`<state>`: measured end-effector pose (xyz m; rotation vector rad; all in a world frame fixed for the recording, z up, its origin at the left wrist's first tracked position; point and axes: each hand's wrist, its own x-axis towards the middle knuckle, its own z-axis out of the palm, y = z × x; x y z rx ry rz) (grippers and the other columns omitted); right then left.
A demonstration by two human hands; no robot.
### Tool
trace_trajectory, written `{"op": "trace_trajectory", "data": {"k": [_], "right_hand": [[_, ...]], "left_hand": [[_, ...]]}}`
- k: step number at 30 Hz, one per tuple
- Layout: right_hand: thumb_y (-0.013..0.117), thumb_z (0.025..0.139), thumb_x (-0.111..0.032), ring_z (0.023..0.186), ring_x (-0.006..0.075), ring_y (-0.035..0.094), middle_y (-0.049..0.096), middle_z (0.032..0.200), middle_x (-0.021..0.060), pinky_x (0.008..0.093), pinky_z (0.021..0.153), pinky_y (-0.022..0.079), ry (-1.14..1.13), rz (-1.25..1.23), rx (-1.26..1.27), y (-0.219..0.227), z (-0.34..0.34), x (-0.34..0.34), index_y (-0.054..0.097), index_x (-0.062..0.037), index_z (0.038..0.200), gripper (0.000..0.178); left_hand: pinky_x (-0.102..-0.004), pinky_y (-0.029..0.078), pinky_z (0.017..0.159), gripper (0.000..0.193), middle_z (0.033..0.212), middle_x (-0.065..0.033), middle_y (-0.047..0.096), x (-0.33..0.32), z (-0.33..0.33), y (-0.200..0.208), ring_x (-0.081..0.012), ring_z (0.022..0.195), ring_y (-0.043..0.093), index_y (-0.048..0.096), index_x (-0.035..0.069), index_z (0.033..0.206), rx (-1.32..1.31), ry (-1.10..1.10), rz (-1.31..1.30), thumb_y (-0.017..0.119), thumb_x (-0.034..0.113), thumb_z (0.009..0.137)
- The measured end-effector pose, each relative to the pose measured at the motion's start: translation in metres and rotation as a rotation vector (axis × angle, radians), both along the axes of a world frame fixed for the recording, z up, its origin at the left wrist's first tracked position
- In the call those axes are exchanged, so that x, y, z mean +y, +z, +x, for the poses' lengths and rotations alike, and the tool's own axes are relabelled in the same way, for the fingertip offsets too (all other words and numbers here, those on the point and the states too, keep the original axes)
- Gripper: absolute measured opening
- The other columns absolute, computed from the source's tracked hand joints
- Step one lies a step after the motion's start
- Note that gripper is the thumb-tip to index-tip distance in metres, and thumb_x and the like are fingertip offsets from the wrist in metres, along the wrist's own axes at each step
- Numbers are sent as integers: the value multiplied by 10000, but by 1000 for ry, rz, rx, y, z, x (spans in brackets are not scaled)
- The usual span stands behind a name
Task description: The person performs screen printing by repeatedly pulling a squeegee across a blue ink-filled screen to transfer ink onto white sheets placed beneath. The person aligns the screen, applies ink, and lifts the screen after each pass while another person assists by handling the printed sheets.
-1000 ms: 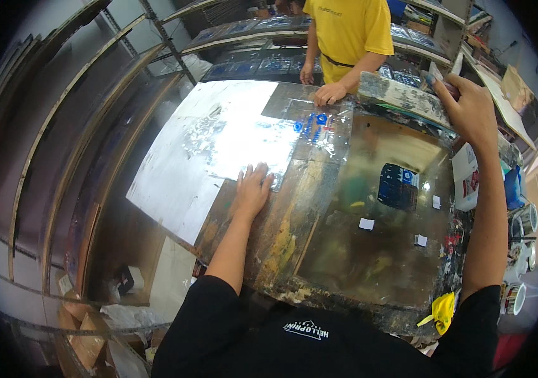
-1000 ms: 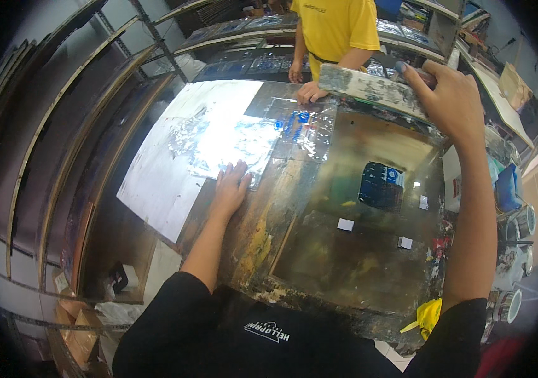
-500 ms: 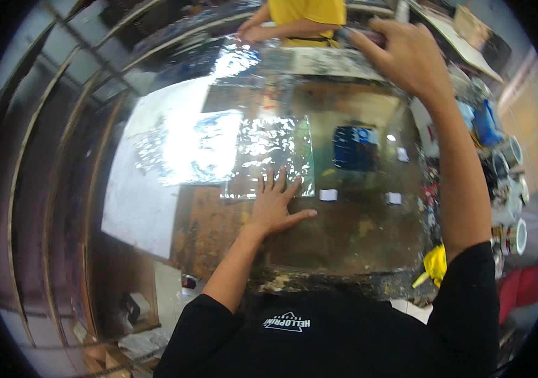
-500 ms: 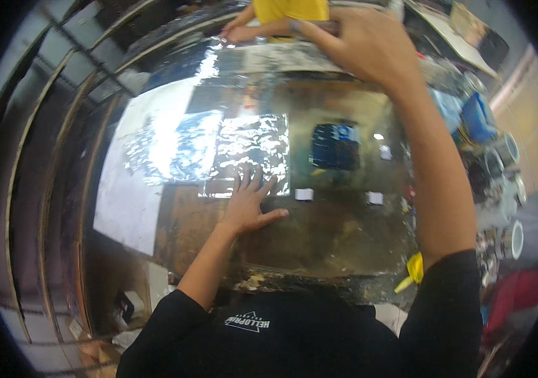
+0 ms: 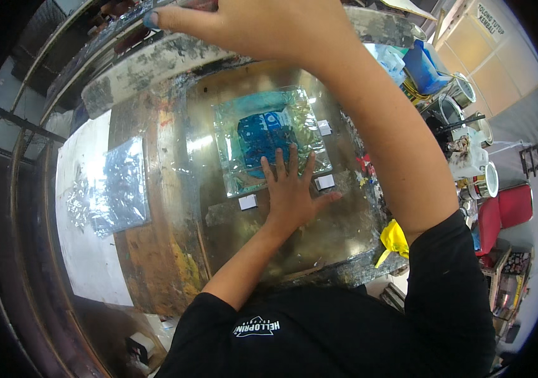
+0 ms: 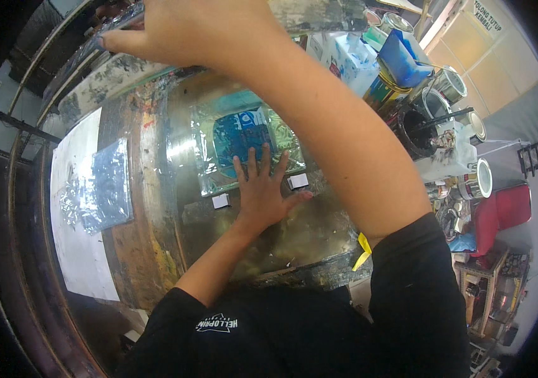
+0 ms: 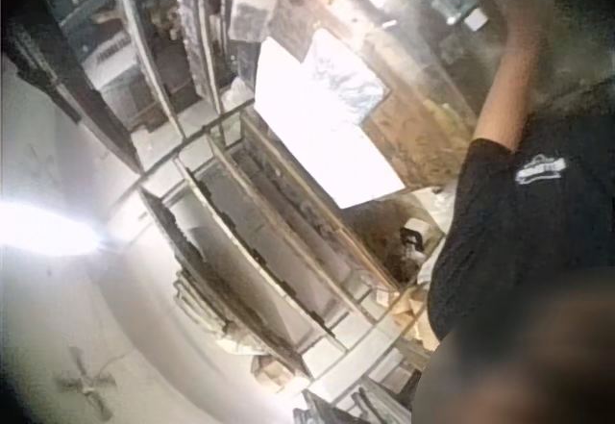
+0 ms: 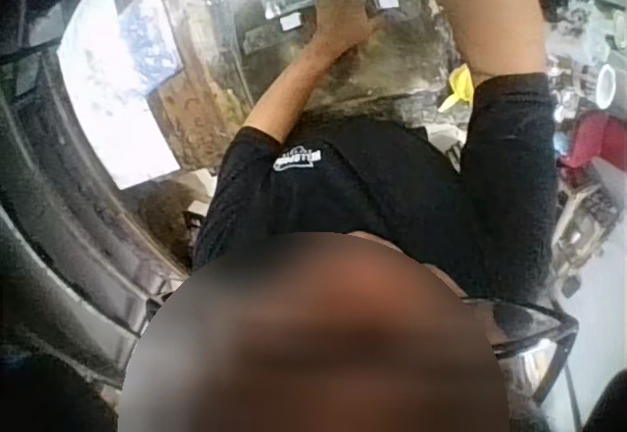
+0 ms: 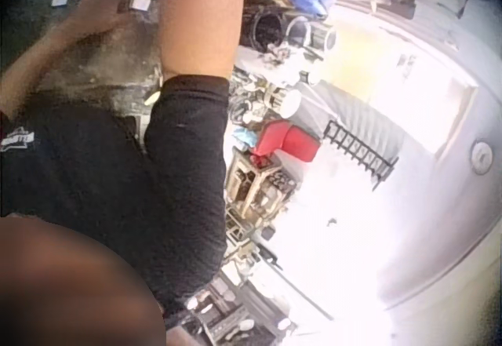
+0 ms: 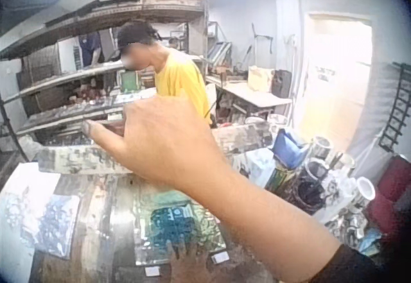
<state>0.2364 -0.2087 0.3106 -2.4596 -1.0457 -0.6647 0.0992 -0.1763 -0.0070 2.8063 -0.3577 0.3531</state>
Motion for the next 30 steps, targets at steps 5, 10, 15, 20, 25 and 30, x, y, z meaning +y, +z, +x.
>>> {"op": "trace_trajectory", "data": {"k": [5, 10, 15, 20, 25, 30], "right_hand": [[544, 996, -635, 727, 366, 728, 713, 694, 212, 474, 806, 578, -20, 97, -210, -5, -6, 4, 723, 21, 678, 751], [558, 985, -623, 755, 380, 737, 718, 705, 222, 473, 825, 579, 41, 112, -128, -2, 5, 5, 739, 35, 714, 735], [565, 982, -602, 727, 381, 735, 707, 679, 223, 487, 827, 568, 34, 48, -70, -15, -2, -6, 750, 26, 735, 700], [665, 949, -582, 867, 399, 706, 736, 898, 203, 527, 782, 543, -3, -119, -122, -89, -44, -16, 693, -32, 1058, 561], [731, 867, -236, 1020, 375, 667, 717, 1035, 135, 532, 851, 511, 57, -378, 233, -177, -79, -43, 680, -111, 1150, 314], [773, 850, -235, 1014, 311, 680, 715, 996, 68, 523, 861, 457, -22, -404, 398, -231, -127, -52, 688, -142, 1128, 304]], "left_hand": [[-717, 173, 1241, 1055, 1622, -312, 419, -2, -7, 5, -561, 1501, 346, 576, 111, 1536, -4, -9, -125, 544, 907, 845], [-601, 346, 1210, 932, 1473, -249, 606, 22, -18, 32, -439, 1394, 539, 683, 111, 1410, 76, 40, -96, 654, 843, 835], [-302, 562, 904, 751, 1070, -124, 734, 128, -6, 121, -192, 1021, 686, 606, -59, 1428, -10, 492, -1117, 965, 168, 808], [-333, 564, 957, 589, 1144, -138, 744, 185, -46, 161, -178, 1027, 714, 645, -20, 1312, 16, 125, -1332, 935, 165, 834], [-410, 545, 963, 770, 1157, -138, 719, 162, -83, 69, -250, 1094, 697, 674, 25, 1311, 140, 437, -945, 1005, 358, 700], [-488, 464, 957, 1052, 1081, -109, 574, 166, -101, 8, -337, 1076, 566, 679, 65, 1370, 12, 554, -352, 1007, 597, 523]]}}
